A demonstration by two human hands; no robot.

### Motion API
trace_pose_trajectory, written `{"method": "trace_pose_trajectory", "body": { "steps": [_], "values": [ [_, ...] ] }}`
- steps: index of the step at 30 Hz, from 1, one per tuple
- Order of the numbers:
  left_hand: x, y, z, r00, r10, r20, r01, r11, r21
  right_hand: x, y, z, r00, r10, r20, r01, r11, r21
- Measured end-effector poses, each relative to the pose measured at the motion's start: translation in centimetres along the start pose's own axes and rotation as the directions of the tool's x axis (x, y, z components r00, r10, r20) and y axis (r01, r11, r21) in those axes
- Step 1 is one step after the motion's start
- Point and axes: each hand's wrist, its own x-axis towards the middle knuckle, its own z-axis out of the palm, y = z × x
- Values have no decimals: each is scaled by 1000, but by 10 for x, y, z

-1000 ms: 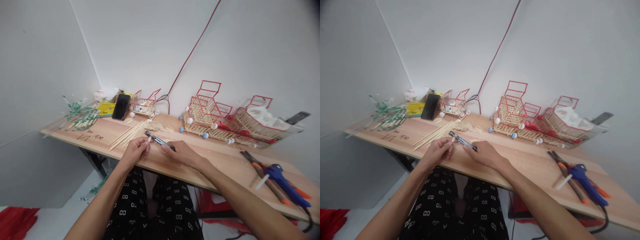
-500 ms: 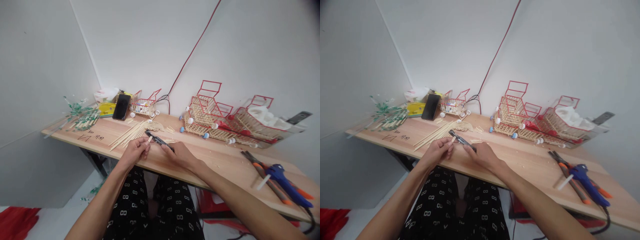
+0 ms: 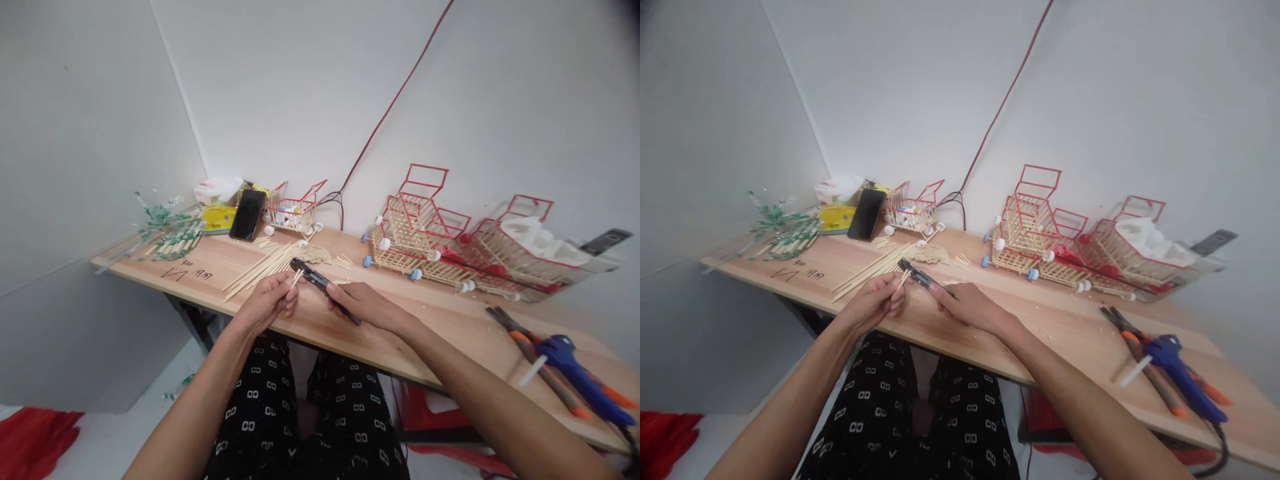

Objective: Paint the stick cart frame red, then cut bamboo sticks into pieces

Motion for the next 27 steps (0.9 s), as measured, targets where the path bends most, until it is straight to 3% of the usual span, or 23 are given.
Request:
{"method": "trace_pose_trajectory", "body": {
  "steps": [8,19,27],
  "values": [
    [0,-2,3,997,54,-56,-52,998,23,6,2,9,996,-46,-79,33,988,-148],
    [0,-8,7,983,133,-127,-109,978,180,4,6,11,991,-80,-107,59,981,-187],
    [1,-11,5,983,161,-86,-139,966,219,2,11,18,981,-104,-161,71,977,-199]
  ]
}}
